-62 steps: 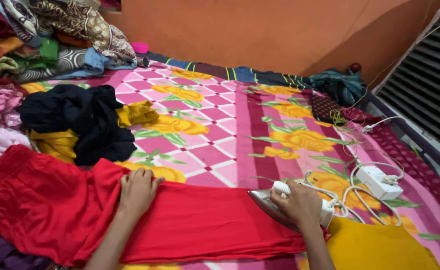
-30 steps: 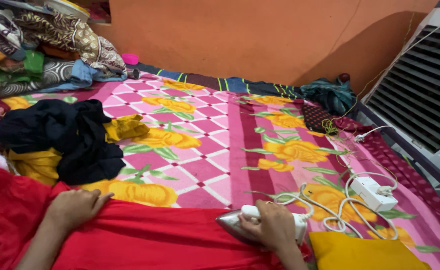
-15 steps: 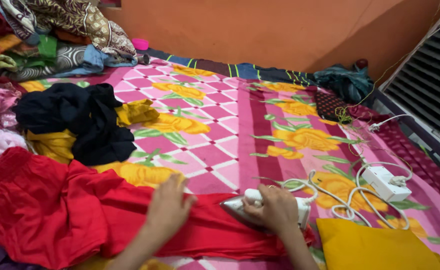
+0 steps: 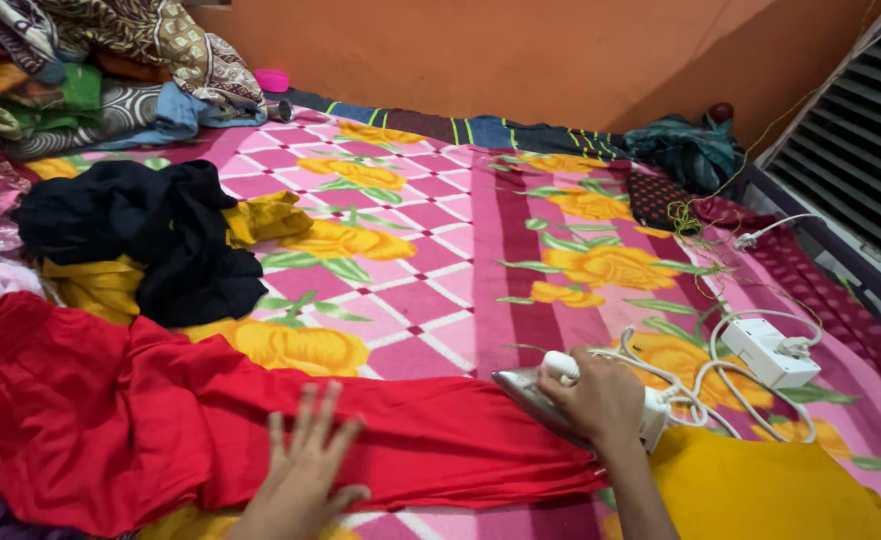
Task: The person irons a pair of red shorts on a bed. They first unfold and smooth the garment by hand, then use a white electric iron to press the fabric, moving the iron back and forth across the legs and waistband.
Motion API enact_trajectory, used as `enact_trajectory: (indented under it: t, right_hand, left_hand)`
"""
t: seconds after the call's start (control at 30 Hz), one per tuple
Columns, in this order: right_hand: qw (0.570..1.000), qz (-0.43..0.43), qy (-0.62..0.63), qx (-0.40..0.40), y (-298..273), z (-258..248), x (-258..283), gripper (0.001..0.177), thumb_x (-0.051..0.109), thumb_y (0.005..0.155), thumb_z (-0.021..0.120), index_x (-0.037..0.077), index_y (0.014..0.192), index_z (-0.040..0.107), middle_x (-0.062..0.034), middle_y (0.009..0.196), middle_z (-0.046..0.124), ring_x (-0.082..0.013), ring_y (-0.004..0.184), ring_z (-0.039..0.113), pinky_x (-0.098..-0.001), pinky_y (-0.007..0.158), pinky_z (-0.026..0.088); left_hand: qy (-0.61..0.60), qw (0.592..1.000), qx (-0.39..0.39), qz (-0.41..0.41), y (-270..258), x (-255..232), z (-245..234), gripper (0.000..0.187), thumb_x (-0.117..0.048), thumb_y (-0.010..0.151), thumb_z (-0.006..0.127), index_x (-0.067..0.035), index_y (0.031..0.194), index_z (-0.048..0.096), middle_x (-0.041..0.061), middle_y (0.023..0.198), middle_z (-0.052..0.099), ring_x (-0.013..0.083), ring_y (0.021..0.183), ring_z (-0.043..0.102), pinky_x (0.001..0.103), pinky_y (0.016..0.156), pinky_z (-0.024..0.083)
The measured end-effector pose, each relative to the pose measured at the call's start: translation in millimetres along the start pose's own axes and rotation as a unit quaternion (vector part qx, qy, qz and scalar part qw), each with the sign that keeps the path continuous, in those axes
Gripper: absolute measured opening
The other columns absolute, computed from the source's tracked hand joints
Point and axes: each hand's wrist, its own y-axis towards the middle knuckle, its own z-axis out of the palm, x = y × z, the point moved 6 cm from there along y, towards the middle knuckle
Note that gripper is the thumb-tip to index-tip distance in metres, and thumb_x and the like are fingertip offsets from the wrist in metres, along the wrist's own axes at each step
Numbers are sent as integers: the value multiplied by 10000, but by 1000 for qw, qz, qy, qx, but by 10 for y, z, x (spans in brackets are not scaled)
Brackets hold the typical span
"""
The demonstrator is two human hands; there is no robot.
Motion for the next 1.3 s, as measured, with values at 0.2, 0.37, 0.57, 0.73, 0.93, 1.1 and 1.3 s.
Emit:
enact_trajectory:
  t: [0.2, 0.37, 0.57, 0.73, 0.93, 1.1, 1.3]
  right_hand:
    - [993, -86, 80, -19, -71, 10, 459, 450, 528, 736, 768, 96, 729, 643, -121, 656, 675, -326, 641, 678, -482, 598, 518]
    - [970, -197, 133, -41, -255, -30, 1081, 476, 535, 727, 787, 91, 713, 616, -117, 627, 651, -320, 590, 644, -470, 587, 501]
    - [982, -155, 101, -23, -110, 81, 956, 470, 544, 780, 757, 93, 744, 631, -118, 651, 673, -306, 584, 664, -465, 577, 526]
    - [997, -67, 37, -21, 28, 110, 361, 466, 571, 760, 733, 114, 841, 697, -142, 729, 718, -326, 670, 708, -479, 610, 545]
    - [999, 27, -36, 9, -3, -13, -190, 518, 649, 758, 715, 150, 897, 730, -137, 733, 720, -329, 696, 710, -481, 595, 533]
    - [994, -47, 50, -80, -112, -266, 41, 449, 583, 755, 747, 137, 776, 697, -105, 654, 675, -305, 625, 678, -472, 567, 507]
    - [962, -220, 142, -75, -271, -227, 764, 481, 563, 718, 792, 110, 686, 632, -95, 589, 622, -295, 559, 643, -450, 532, 507]
  left_hand:
    - [-129, 954, -26, 268, -100, -340, 309, 403, -390, 853, 799, -65, 1031, 641, 123, 1135, 589, 331, 1127, 555, 478, 892, 453]
    - [-142, 944, -47, 294, -118, -330, 309, 114, -126, 846, 667, -91, 945, 622, 88, 997, 618, 289, 1002, 624, 419, 836, 500]
    - [-241, 930, 107, 255, -300, -272, 7, 147, -66, 822, 670, -55, 968, 661, 124, 910, 696, 342, 918, 684, 443, 771, 538]
    - [-265, 930, 100, 233, -410, -321, -188, 107, -86, 847, 683, -46, 943, 705, 144, 894, 718, 347, 881, 702, 446, 768, 549]
    - [-221, 960, -109, 131, 61, -333, -243, 233, -243, 951, 670, -25, 1032, 669, 168, 1058, 670, 357, 1023, 647, 431, 883, 520]
    - [-78, 976, -189, 77, 408, -303, 91, 658, -444, 936, 605, -39, 1435, 465, 198, 1557, 430, 362, 1384, 405, 505, 1116, 306]
    - [3, 984, -174, 28, 438, 58, 447, 648, -482, 1000, 441, -168, 1555, 328, 96, 1651, 255, 292, 1507, 207, 565, 1173, 167]
